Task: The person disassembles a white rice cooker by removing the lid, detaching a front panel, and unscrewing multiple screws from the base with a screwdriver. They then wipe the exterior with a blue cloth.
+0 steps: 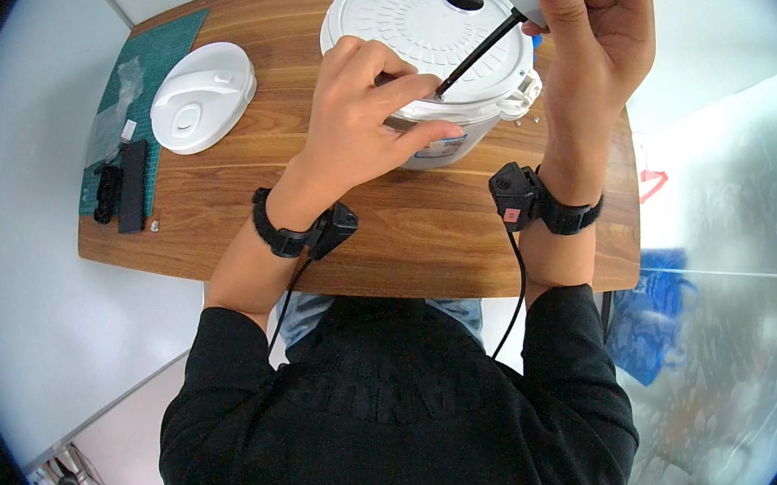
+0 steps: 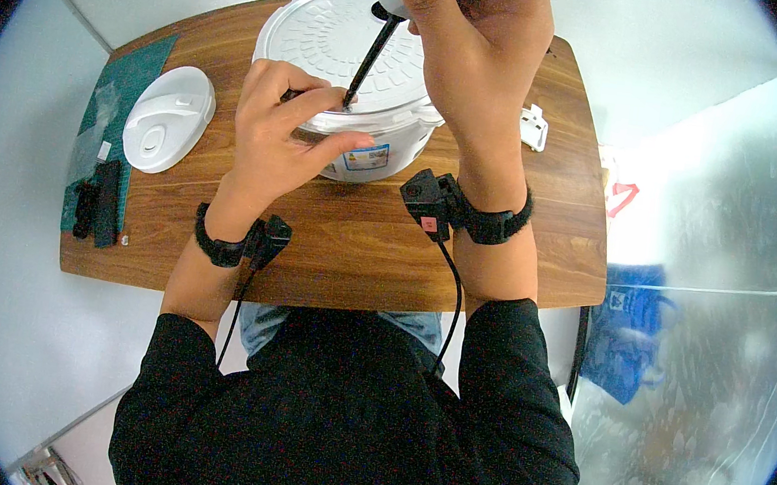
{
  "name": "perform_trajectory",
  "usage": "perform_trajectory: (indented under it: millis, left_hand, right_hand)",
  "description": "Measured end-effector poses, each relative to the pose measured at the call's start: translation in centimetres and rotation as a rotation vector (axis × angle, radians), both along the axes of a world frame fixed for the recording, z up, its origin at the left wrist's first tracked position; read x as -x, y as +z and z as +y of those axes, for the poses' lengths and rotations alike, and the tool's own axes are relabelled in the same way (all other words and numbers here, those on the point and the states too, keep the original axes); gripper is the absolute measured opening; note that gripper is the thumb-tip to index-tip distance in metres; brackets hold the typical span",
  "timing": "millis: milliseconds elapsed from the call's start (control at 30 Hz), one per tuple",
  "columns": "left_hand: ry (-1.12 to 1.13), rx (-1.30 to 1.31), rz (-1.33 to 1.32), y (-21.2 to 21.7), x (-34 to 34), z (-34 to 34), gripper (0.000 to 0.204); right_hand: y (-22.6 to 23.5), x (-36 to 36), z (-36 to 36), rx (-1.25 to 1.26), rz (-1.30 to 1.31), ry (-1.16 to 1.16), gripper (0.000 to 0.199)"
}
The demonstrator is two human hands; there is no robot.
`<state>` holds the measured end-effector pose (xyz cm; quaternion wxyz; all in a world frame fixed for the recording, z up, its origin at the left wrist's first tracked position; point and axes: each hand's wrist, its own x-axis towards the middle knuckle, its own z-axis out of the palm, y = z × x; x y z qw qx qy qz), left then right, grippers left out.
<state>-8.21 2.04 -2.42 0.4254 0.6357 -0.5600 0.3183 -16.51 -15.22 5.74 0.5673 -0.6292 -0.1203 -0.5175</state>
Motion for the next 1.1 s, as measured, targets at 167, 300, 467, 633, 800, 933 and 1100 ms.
perform_trajectory:
  millis: [167, 300, 467, 633, 800, 933, 1100]
  left_hand:
    - [-0.004, -0.006, 0.004, 0.1, 0.2, 0.1, 0.040]
    - [-0.014, 0.000, -0.001, 0.1, 0.1, 0.1, 0.041]
    - [-0.013, 0.001, -0.020, 0.0, -0.1, 0.3, 0.041]
    - [-0.039, -0.002, 0.007, -0.1, -0.2, 0.3, 0.040]
    - [-0.079, -0.059, 0.075, 1.1, -0.1, 0.8, 0.031]
    - [-0.230, -0.095, 0.388, 2.8, 0.1, 0.9, 0.020]
    - [-0.404, -0.169, 0.720, 4.5, 1.0, -0.7, 0.018]
  right_hand:
    - [0.0, 0.1, 0.1, -0.021, 0.001, 0.009, 0.050]
    - [0.0, 0.0, -0.1, 0.015, -0.014, 0.033, 0.048]
    - [0.4, -0.8, -0.1, 0.107, 0.024, 0.215, 0.052]
    - [1.0, -1.1, -0.8, 0.147, 0.117, 0.500, 0.064]
    - [0.2, -1.9, -0.4, 0.134, 0.087, 0.675, 0.062]
    - [0.0, -1.8, -0.4, 0.113, 0.112, 0.676, 0.051]
    - [0.1, -1.0, 0.4, -0.018, 0.152, 0.619, 0.036]
